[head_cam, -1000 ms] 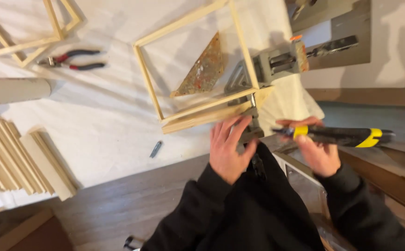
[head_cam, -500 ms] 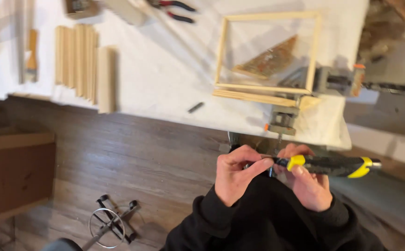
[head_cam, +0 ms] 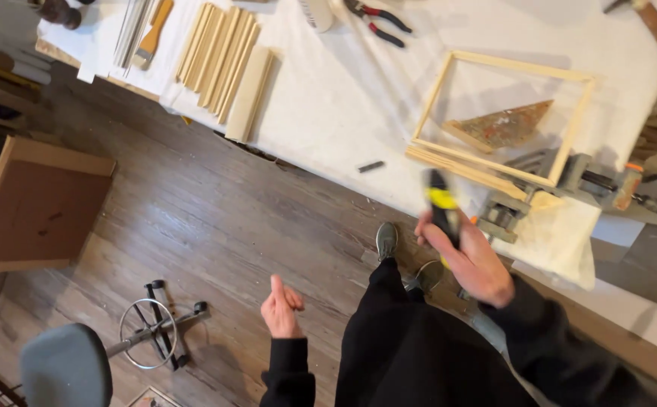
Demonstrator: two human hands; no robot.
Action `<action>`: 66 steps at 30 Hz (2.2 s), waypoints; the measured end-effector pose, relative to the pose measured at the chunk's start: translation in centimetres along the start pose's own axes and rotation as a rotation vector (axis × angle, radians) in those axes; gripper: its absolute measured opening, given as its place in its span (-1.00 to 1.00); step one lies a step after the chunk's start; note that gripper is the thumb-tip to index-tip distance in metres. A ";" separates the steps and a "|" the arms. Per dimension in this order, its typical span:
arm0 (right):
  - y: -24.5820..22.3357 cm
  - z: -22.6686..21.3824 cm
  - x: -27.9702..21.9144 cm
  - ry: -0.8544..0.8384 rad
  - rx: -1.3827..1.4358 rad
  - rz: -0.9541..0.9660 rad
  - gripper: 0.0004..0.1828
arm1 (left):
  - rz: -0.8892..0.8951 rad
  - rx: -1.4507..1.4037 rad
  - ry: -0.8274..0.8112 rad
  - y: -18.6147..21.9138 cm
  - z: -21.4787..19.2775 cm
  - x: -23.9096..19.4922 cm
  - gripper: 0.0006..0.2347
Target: The person applies wood glue from a bottle along a wooden frame strip, then fits the strip into a corner clamp holding a partially assembled wooden frame, aligning the mitered corner against a triangular guide. They tighten the clamp screw, tap the frame with a hammer, adjust the clamp, and handle a utility knife and small fasteners at the worktable.
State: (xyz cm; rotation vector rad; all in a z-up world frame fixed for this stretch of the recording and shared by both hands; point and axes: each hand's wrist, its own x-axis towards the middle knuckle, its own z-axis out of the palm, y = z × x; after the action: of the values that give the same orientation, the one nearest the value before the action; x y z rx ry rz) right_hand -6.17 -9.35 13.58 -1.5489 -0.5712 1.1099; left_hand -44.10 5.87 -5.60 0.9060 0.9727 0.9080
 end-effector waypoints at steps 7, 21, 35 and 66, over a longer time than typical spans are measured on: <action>-1.7 6.1 18.0 -0.342 -1.029 -0.256 -0.46 | -0.419 0.572 0.467 -1.6 -6.0 -1.2 -0.58; 0.7 -5.6 23.0 0.080 -0.793 -0.401 -0.38 | -0.160 0.425 -0.409 1.5 23.4 15.6 -0.74; 10.5 -32.7 16.2 0.570 -0.096 0.151 -0.31 | -0.204 0.731 -0.779 -8.2 36.6 25.6 -0.61; 12.8 -34.1 14.2 0.512 -0.488 0.184 -0.40 | -0.200 0.938 -0.708 -9.0 38.9 22.6 -0.58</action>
State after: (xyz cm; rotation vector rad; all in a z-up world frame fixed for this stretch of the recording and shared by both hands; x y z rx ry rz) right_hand 27.45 -17.93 -4.46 -2.2524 -0.3628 0.6798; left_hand 0.67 15.45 -8.65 1.7228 0.8118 -0.1326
